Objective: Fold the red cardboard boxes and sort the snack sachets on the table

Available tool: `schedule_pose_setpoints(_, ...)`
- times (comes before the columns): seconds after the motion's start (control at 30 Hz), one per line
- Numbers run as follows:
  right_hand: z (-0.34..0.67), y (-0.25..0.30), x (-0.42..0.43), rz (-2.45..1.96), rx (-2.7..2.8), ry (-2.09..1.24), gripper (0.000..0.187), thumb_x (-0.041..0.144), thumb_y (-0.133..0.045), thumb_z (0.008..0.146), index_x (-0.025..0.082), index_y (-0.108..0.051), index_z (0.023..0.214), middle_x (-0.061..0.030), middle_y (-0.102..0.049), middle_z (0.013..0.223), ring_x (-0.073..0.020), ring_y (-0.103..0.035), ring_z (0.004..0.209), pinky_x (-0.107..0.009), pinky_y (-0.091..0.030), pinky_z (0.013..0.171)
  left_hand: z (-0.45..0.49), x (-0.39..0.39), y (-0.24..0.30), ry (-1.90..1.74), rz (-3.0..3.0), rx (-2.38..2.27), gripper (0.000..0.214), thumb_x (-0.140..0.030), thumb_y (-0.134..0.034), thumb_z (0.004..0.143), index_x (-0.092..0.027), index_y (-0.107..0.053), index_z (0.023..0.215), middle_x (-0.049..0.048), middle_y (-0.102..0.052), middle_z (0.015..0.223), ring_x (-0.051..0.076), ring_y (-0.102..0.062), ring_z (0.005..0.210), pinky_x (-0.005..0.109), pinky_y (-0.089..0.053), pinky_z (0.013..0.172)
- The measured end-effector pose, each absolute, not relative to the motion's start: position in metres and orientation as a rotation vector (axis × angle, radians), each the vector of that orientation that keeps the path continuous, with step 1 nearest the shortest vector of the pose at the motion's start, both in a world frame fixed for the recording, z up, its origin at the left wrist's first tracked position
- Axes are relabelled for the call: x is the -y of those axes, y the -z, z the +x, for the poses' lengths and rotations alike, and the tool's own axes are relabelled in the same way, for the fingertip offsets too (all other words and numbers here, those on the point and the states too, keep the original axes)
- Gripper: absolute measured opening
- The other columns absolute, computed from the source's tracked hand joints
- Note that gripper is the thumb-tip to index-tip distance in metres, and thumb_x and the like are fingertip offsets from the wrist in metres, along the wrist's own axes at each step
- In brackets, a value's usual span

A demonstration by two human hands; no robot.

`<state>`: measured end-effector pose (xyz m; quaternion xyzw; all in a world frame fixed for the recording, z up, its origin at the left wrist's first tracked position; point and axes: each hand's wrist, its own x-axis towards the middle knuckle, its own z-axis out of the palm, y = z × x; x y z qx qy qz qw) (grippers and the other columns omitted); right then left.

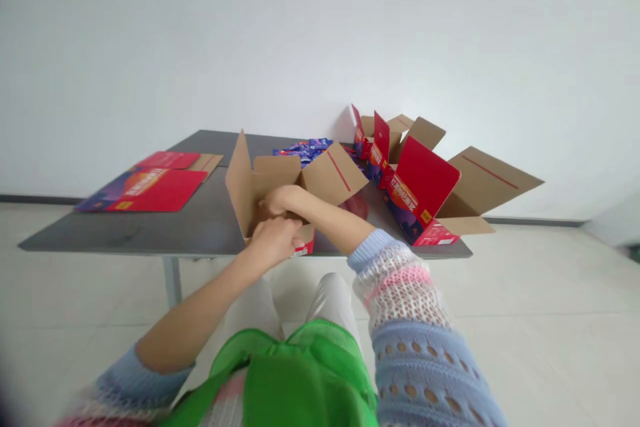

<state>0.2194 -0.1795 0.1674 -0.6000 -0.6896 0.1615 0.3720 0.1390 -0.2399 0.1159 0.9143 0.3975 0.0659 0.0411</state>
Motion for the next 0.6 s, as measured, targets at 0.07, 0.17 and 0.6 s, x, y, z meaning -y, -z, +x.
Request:
schedule_pose_setpoints(0.07, 0.228, -0.194, 0.218, -1.649, 1.852, -0.337, 0.035, 0.045, -0.067, 0.087, 0.013, -0.069, 0.073, -0.0107, -0.068, 0.075, -0.0261, -0.067, 0.083, -0.04, -0.051, 0.082, 0.13, 0.231, -0.12, -0.206, 2.824, -1.218, 0.037, -0.031, -0.063, 0.085, -0.025, -0.068, 0.121, 0.0151, -0.075, 0.11, 0.034, -0.071, 0.1, 0.041, -0.054, 0.079)
schedule_pose_setpoints(0.17, 0.244, -0.226, 0.293, -1.68, 2.004, -0.033, 0.053, 0.051, -0.038, 0.101, 0.016, -0.072, 0.08, -0.0082, -0.071, 0.077, -0.0198, -0.067, 0.077, -0.032, -0.048, 0.076, 0.112, 0.211, -0.139, -0.141, 2.842, -1.309, 0.035, -0.043, -0.06, 0.086, -0.026, -0.07, 0.115, 0.0133, -0.076, 0.105, 0.034, -0.071, 0.099, 0.042, -0.052, 0.081)
schedule_pose_setpoints(0.6, 0.318, -0.094, 0.298, -1.765, 1.266, -0.118, 0.054, 0.059, -0.042, 0.095, 0.02, -0.079, 0.092, -0.0084, -0.078, 0.099, -0.0285, -0.074, 0.095, -0.038, -0.057, 0.084, 0.012, -0.045, -0.239, -0.136, 2.985, -1.43, 0.038, -0.052, -0.073, 0.071, -0.025, -0.076, 0.097, 0.0062, -0.077, 0.093, 0.027, -0.069, 0.089, 0.027, -0.041, 0.064)
